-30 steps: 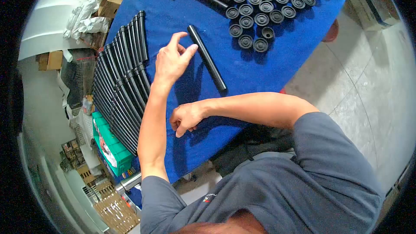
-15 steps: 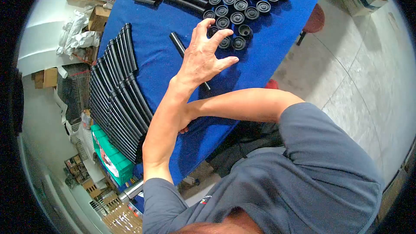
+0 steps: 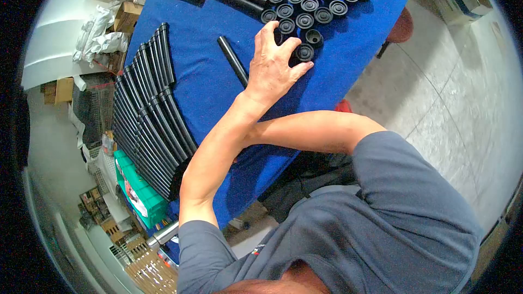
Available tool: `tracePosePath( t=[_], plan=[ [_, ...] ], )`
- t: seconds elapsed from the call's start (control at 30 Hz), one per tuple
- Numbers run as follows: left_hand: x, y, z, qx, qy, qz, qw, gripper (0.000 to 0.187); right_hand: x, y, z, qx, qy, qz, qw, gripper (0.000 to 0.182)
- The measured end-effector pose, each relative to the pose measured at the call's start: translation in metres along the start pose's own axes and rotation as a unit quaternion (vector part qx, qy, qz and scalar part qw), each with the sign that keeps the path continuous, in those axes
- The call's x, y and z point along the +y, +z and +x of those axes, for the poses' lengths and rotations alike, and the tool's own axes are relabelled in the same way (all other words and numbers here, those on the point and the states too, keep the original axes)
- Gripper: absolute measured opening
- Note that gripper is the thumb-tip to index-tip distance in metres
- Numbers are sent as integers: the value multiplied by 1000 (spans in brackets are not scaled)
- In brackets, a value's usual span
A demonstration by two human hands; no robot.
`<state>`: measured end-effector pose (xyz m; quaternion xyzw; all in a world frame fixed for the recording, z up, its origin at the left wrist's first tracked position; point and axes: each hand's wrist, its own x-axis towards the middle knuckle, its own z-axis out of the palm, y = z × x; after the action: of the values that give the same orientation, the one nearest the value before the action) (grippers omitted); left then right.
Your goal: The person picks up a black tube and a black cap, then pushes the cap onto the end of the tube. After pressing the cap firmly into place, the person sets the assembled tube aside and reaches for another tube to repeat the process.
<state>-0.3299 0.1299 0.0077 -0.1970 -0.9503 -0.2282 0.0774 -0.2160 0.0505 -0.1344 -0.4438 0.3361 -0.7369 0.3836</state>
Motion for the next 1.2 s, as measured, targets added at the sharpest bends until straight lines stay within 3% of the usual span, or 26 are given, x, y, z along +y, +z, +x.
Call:
tracePosePath(
  t=[0.27,0.57,0.7,0.87,0.93,1.03,1.07,1.2],
  plan=[
    [-4,-4,-2,8,18,-17,1000,44,-5,-4,-5,-12,-21,-73,997,21],
    [-5,-13,-8,9,26,-17,999,45,-9,-4,-3,-49,21,-70,996,27],
    [-3,-33,-14,47,25,-30,998,45,-25,1,8,-117,81,-64,988,30],
    [-34,-79,-42,82,-37,11,996,43,-87,11,25,-211,167,-109,957,37],
    [-56,-91,-63,78,-80,40,993,45,-99,15,27,-162,133,-73,975,24],
    [-87,-102,-91,64,-111,110,986,44,-99,15,30,-169,127,-186,960,35],
    [-95,-101,-97,59,-139,112,982,44,-112,12,29,-188,194,-185,945,38],
    [-118,-89,-116,44,-189,111,975,47,-121,11,33,-204,215,-200,934,42]
  ],
)
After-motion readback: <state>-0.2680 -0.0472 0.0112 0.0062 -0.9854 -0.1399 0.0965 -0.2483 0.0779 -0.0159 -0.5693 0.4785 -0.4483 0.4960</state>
